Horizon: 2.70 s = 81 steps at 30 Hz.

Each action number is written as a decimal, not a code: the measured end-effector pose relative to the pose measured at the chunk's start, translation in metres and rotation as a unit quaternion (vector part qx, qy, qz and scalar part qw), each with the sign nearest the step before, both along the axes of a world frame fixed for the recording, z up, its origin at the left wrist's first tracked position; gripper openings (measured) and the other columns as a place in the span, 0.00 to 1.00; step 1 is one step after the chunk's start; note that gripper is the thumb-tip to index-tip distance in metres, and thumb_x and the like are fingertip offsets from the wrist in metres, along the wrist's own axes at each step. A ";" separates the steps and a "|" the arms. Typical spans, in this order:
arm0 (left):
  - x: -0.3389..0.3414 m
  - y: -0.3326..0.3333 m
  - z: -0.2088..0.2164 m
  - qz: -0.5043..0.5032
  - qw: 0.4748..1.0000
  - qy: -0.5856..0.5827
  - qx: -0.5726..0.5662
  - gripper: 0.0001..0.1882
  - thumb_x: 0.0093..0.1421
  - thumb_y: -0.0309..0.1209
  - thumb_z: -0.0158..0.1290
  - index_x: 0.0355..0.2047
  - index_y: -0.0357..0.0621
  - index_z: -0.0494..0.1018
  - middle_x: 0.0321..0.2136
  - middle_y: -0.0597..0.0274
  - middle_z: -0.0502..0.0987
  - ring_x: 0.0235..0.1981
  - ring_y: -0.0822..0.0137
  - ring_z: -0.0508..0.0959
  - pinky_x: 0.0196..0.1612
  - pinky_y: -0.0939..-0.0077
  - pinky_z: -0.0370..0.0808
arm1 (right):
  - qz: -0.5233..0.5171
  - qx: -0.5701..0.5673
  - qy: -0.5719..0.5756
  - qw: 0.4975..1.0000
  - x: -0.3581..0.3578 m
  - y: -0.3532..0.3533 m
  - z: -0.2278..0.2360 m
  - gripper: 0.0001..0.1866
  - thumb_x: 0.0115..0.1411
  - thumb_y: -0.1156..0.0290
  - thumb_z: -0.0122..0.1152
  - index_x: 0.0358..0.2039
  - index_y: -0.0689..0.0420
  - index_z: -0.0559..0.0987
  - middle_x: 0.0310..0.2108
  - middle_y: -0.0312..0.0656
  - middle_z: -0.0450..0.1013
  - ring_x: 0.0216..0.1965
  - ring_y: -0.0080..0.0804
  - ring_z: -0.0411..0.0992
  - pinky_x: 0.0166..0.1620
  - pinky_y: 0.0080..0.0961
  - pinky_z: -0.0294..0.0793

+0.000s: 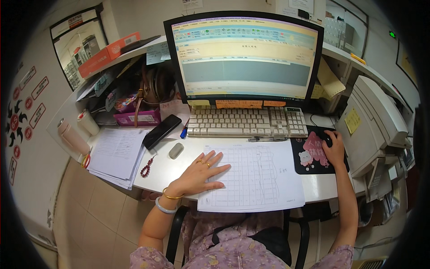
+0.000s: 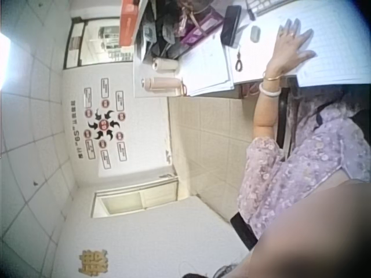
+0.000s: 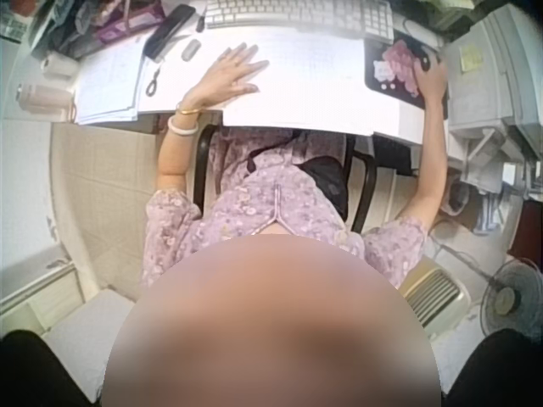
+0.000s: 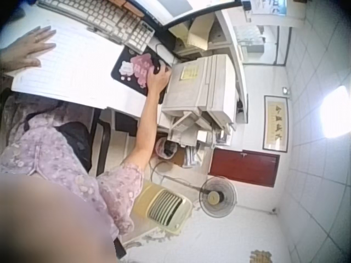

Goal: Entering data from a paper log into a computer spreadsheet and checking records.

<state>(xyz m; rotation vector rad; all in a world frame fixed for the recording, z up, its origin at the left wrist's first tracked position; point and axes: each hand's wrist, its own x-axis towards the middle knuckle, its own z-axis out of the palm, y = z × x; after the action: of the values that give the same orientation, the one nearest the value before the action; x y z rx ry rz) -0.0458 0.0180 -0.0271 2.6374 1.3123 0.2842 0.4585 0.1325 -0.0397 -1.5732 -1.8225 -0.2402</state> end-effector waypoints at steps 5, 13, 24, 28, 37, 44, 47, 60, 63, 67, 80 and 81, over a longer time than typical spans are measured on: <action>0.004 0.005 -0.001 -0.011 1.000 -0.001 0.003 0.34 0.61 0.58 0.50 0.65 0.62 0.63 0.67 0.45 0.54 0.69 0.44 0.50 0.70 0.52 0.45 | -0.015 -0.015 0.000 1.000 0.009 -0.005 0.001 0.22 0.52 0.67 0.63 0.50 0.50 0.76 0.50 0.52 0.68 0.51 0.52 0.69 0.54 0.41 0.69; 0.001 0.001 0.004 0.006 1.000 0.008 -0.028 0.33 0.59 0.54 0.54 0.63 0.62 0.66 0.67 0.47 0.55 0.69 0.44 0.50 0.70 0.51 0.45 | 0.165 -0.062 0.079 0.981 -0.057 0.033 0.024 0.23 0.51 0.82 0.46 0.50 0.61 0.71 0.41 0.50 0.75 0.46 0.48 0.72 0.52 0.39 0.69; 0.003 0.002 0.004 0.005 1.000 -0.003 -0.015 0.33 0.59 0.54 0.54 0.63 0.62 0.66 0.67 0.48 0.55 0.69 0.46 0.51 0.70 0.51 0.44 | 0.090 -0.021 -0.037 0.995 -0.101 0.052 0.023 0.16 0.55 0.80 0.46 0.45 0.58 0.71 0.46 0.46 0.73 0.52 0.47 0.68 0.55 0.43 0.63; 0.003 0.002 0.006 0.011 1.000 -0.003 -0.020 0.33 0.59 0.54 0.54 0.63 0.62 0.66 0.67 0.48 0.55 0.69 0.46 0.51 0.70 0.52 0.44 | 0.119 -0.004 -0.042 0.992 -0.097 0.046 0.022 0.18 0.54 0.80 0.47 0.46 0.59 0.71 0.48 0.46 0.73 0.54 0.45 0.66 0.57 0.43 0.61; 0.003 0.003 0.004 0.008 1.000 -0.001 -0.019 0.33 0.59 0.54 0.53 0.63 0.62 0.65 0.67 0.48 0.55 0.69 0.46 0.50 0.70 0.52 0.44 | 0.128 -0.016 -0.032 0.991 -0.090 0.012 0.038 0.18 0.54 0.80 0.45 0.46 0.60 0.72 0.45 0.46 0.74 0.53 0.48 0.66 0.59 0.40 0.60; 0.002 0.004 -0.002 0.009 1.000 0.009 0.010 0.33 0.60 0.57 0.51 0.64 0.61 0.65 0.67 0.46 0.55 0.69 0.45 0.51 0.69 0.52 0.47 | 0.100 0.048 -0.062 0.992 -0.069 0.013 0.014 0.12 0.56 0.79 0.47 0.41 0.60 0.73 0.39 0.48 0.76 0.45 0.50 0.71 0.51 0.42 0.67; 0.006 0.003 0.000 0.000 1.000 -0.002 0.018 0.34 0.61 0.58 0.49 0.64 0.61 0.64 0.67 0.45 0.55 0.69 0.45 0.51 0.69 0.52 0.47 | 0.122 -0.024 -0.050 0.991 -0.060 0.008 0.014 0.17 0.51 0.79 0.47 0.43 0.60 0.72 0.43 0.48 0.74 0.49 0.49 0.68 0.55 0.40 0.63; 0.001 0.002 0.000 -0.003 1.000 0.008 -0.001 0.34 0.62 0.59 0.47 0.66 0.63 0.61 0.68 0.47 0.53 0.70 0.46 0.48 0.71 0.51 0.43 | -0.022 0.005 -0.079 0.997 -0.008 -0.007 0.007 0.24 0.52 0.68 0.61 0.52 0.50 0.74 0.52 0.52 0.66 0.53 0.52 0.67 0.56 0.43 0.67; 0.001 0.003 -0.001 -0.004 1.000 0.005 -0.002 0.34 0.62 0.59 0.48 0.66 0.63 0.61 0.68 0.47 0.52 0.70 0.46 0.48 0.71 0.51 0.43 | -0.010 -0.026 -0.020 0.999 0.000 -0.003 0.004 0.23 0.52 0.69 0.61 0.51 0.51 0.76 0.51 0.53 0.67 0.51 0.53 0.68 0.54 0.40 0.69; 0.001 0.001 0.000 0.000 1.000 0.004 -0.005 0.35 0.61 0.59 0.49 0.65 0.63 0.62 0.68 0.48 0.52 0.70 0.46 0.48 0.71 0.52 0.43 | -0.002 -0.003 -0.023 1.000 -0.003 -0.003 0.004 0.21 0.52 0.70 0.60 0.49 0.52 0.77 0.50 0.54 0.67 0.50 0.53 0.69 0.53 0.40 0.70; 0.001 0.001 -0.002 -0.001 1.000 0.001 0.009 0.35 0.61 0.60 0.48 0.64 0.62 0.64 0.67 0.46 0.55 0.69 0.45 0.51 0.70 0.52 0.46 | 0.005 0.013 -0.019 1.000 -0.005 -0.004 0.003 0.20 0.51 0.70 0.61 0.48 0.53 0.77 0.48 0.52 0.68 0.49 0.51 0.70 0.52 0.38 0.70; 0.001 0.001 -0.001 0.001 1.000 0.003 0.008 0.34 0.61 0.59 0.48 0.64 0.62 0.64 0.67 0.46 0.55 0.69 0.45 0.51 0.70 0.52 0.46 | 0.004 0.007 -0.018 1.000 -0.005 -0.005 0.004 0.20 0.51 0.70 0.61 0.47 0.54 0.77 0.48 0.52 0.68 0.49 0.51 0.70 0.52 0.38 0.70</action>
<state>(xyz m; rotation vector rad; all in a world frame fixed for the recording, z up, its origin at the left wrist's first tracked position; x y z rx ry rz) -0.0445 0.0189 -0.0285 2.6523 1.3192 0.2894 0.4537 0.1274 -0.0358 -1.5611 -1.8512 -0.2791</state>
